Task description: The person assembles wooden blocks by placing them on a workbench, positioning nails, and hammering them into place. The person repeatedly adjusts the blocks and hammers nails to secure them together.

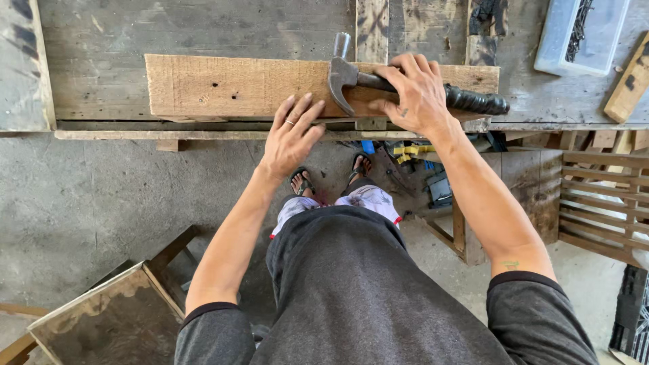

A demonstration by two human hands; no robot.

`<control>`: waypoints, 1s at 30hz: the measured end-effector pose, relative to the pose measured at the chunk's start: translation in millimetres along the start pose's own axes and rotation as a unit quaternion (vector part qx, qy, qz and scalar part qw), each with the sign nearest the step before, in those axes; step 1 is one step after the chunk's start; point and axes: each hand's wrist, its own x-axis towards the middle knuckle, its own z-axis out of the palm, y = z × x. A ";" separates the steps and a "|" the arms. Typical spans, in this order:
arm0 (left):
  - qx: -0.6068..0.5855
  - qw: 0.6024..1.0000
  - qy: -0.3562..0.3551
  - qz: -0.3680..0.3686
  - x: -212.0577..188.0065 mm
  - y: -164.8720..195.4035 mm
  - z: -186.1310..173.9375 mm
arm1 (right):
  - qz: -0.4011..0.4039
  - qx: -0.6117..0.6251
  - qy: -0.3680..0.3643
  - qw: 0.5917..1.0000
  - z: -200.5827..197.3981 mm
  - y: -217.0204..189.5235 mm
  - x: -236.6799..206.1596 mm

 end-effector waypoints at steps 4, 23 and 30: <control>0.044 0.998 0.033 0.043 -5.8 -5.2 5.3 | 0.002 -0.013 0.047 0.999 10.4 -2.2 -6.5; -0.013 0.998 0.047 0.039 -6.5 -10.8 3.1 | 0.046 0.155 0.004 0.987 57.0 -85.0 -113.1; -0.008 0.998 0.057 0.024 -7.2 -7.9 5.7 | 0.047 0.151 -0.011 0.987 66.4 -86.8 -93.9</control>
